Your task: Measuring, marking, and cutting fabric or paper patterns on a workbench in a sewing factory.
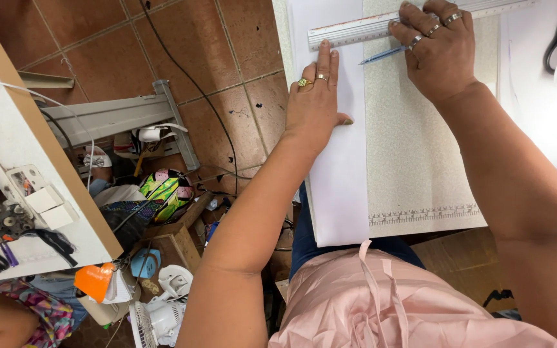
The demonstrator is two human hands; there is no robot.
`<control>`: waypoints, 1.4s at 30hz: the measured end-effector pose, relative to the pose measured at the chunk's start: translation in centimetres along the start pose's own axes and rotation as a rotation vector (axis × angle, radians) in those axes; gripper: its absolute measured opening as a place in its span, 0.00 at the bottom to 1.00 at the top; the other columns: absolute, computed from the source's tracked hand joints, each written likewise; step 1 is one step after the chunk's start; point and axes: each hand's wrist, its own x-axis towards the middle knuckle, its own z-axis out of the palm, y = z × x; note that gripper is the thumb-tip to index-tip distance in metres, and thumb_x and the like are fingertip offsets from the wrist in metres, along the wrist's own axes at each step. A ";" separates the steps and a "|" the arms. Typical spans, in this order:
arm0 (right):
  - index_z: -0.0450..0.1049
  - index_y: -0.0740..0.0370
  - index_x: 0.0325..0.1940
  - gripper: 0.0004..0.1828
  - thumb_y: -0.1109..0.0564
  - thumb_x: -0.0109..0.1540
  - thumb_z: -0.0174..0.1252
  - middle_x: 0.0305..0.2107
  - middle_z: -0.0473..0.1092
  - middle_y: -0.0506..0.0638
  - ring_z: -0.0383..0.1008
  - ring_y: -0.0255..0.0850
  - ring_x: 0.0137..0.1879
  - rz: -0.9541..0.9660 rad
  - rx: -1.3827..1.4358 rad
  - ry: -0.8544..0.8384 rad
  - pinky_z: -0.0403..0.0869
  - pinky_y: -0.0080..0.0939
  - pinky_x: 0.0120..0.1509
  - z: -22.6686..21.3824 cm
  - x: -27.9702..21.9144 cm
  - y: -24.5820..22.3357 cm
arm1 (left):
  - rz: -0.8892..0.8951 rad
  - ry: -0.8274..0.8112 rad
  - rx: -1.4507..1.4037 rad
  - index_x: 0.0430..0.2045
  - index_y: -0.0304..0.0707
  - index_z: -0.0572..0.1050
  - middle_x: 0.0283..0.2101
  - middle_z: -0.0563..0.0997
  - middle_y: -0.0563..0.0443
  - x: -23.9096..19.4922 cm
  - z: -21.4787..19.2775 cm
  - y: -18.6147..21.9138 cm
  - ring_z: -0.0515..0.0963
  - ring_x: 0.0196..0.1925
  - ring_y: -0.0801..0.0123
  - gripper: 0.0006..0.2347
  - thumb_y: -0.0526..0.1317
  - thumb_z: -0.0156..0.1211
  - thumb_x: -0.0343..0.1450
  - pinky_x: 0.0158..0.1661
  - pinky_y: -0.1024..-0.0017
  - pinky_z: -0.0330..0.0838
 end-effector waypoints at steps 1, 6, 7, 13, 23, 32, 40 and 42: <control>0.81 0.50 0.46 0.19 0.67 0.56 0.57 0.51 0.77 0.40 0.72 0.42 0.52 -0.002 0.000 -0.002 0.65 0.39 0.52 0.0 0.0 0.0 | -0.006 0.011 0.026 0.67 0.35 0.38 0.70 0.31 0.44 0.0 0.1 0.1 0.60 0.60 0.63 0.55 0.74 0.60 0.57 0.48 0.68 0.69; 0.81 0.51 0.48 0.22 0.66 0.51 0.60 0.52 0.77 0.44 0.73 0.45 0.54 -0.005 0.025 -0.022 0.65 0.40 0.58 0.4 -0.1 -0.3 | -0.027 0.037 0.037 0.67 0.35 0.38 0.70 0.31 0.43 0.0 0.3 0.2 0.60 0.61 0.64 0.57 0.75 0.61 0.55 0.48 0.68 0.70; 0.81 0.50 0.49 0.24 0.66 0.51 0.60 0.53 0.77 0.44 0.73 0.45 0.55 0.004 0.020 -0.036 0.65 0.40 0.58 0.4 -0.2 -0.4 | -0.024 0.050 0.062 0.67 0.35 0.40 0.70 0.31 0.43 -0.1 0.2 0.3 0.60 0.59 0.64 0.56 0.75 0.59 0.55 0.47 0.69 0.70; 0.79 0.50 0.48 0.22 0.65 0.51 0.59 0.52 0.75 0.40 0.72 0.43 0.54 -0.003 0.005 -0.037 0.67 0.39 0.54 0.3 0.0 -0.4 | -0.027 0.025 0.080 0.67 0.36 0.42 0.70 0.33 0.43 0.0 -0.1 0.4 0.61 0.59 0.65 0.55 0.74 0.59 0.55 0.45 0.72 0.69; 0.79 0.49 0.48 0.22 0.65 0.52 0.58 0.53 0.74 0.39 0.71 0.42 0.53 -0.009 -0.029 -0.052 0.67 0.39 0.54 0.1 0.4 -0.5 | -0.025 -0.004 0.048 0.67 0.36 0.40 0.70 0.34 0.43 0.3 0.2 0.3 0.53 0.68 0.59 0.55 0.74 0.60 0.55 0.55 0.69 0.64; 0.79 0.48 0.48 0.22 0.64 0.51 0.61 0.53 0.74 0.40 0.71 0.42 0.53 -0.005 -0.038 -0.064 0.67 0.39 0.54 0.1 0.4 -0.7 | -0.031 0.010 -0.013 0.67 0.38 0.40 0.70 0.34 0.46 0.3 0.8 0.0 0.41 0.72 0.51 0.56 0.75 0.61 0.55 0.66 0.63 0.51; 0.79 0.47 0.48 0.22 0.64 0.51 0.61 0.53 0.74 0.39 0.71 0.41 0.53 -0.004 -0.054 -0.073 0.67 0.39 0.53 -0.1 0.7 -0.8 | -0.036 -0.012 -0.014 0.67 0.37 0.39 0.70 0.35 0.45 0.3 -0.2 -0.2 0.42 0.72 0.51 0.55 0.74 0.62 0.56 0.67 0.64 0.49; 0.78 0.48 0.49 0.23 0.64 0.50 0.60 0.53 0.74 0.39 0.72 0.41 0.53 -0.006 -0.047 -0.075 0.67 0.39 0.53 -0.1 0.5 -0.7 | -0.028 -0.048 -0.034 0.67 0.37 0.38 0.70 0.34 0.45 0.4 -0.1 0.0 0.41 0.72 0.51 0.55 0.73 0.62 0.57 0.67 0.64 0.48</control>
